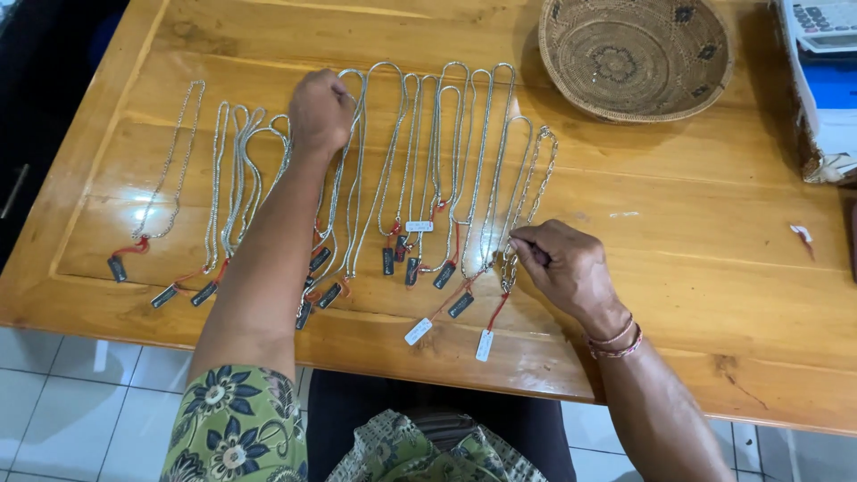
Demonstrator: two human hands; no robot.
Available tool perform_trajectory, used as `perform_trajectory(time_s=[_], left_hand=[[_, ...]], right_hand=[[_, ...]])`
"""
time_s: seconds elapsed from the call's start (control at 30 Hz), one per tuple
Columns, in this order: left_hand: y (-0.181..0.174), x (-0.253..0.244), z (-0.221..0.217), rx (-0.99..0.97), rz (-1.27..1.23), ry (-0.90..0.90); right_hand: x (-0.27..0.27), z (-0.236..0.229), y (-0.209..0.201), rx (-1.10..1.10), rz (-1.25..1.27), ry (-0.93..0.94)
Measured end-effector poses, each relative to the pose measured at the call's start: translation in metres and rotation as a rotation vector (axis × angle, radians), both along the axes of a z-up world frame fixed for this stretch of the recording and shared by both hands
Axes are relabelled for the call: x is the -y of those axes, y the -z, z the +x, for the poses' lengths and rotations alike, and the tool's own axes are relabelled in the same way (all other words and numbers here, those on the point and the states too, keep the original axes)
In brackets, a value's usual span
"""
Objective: The person is untangling a pile of silver necklaces and laying them out neatly in a row on a wooden table.
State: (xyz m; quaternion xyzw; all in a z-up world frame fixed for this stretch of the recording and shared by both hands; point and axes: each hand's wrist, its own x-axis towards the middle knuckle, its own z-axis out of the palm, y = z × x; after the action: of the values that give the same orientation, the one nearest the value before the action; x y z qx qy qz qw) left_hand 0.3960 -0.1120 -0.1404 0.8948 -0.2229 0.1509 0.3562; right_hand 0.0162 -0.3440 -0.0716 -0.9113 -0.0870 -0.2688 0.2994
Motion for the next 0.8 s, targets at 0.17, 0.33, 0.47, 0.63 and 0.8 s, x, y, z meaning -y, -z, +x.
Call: perform_trajectory(time_s=[0.17,0.33,0.47,0.63,0.8], left_hand=[[-0.002,0.037,-0.020,-0.026,0.086,0.157],[-0.006,0.047,-0.028,-0.102,0.223,0.098],[-0.005,0.040,-0.027,-0.094,0.130,0.054],[0.004,0.051,-0.029,0.112,-0.054,0.268],[0.018,0.070,-0.024,0.041,0.203,0.140]], right_hand=[[-0.002,0.000,-0.001,0.004,-0.022,-0.007],[0.003,0.000,0.000,-0.008,-0.024,0.011],[0.001,-0.001,-0.002,-0.004,-0.028,0.001],[-0.001,-0.001,-0.004,0.011,-0.032,-0.018],[0.001,-0.001,-0.004,0.025,-0.020,-0.016]])
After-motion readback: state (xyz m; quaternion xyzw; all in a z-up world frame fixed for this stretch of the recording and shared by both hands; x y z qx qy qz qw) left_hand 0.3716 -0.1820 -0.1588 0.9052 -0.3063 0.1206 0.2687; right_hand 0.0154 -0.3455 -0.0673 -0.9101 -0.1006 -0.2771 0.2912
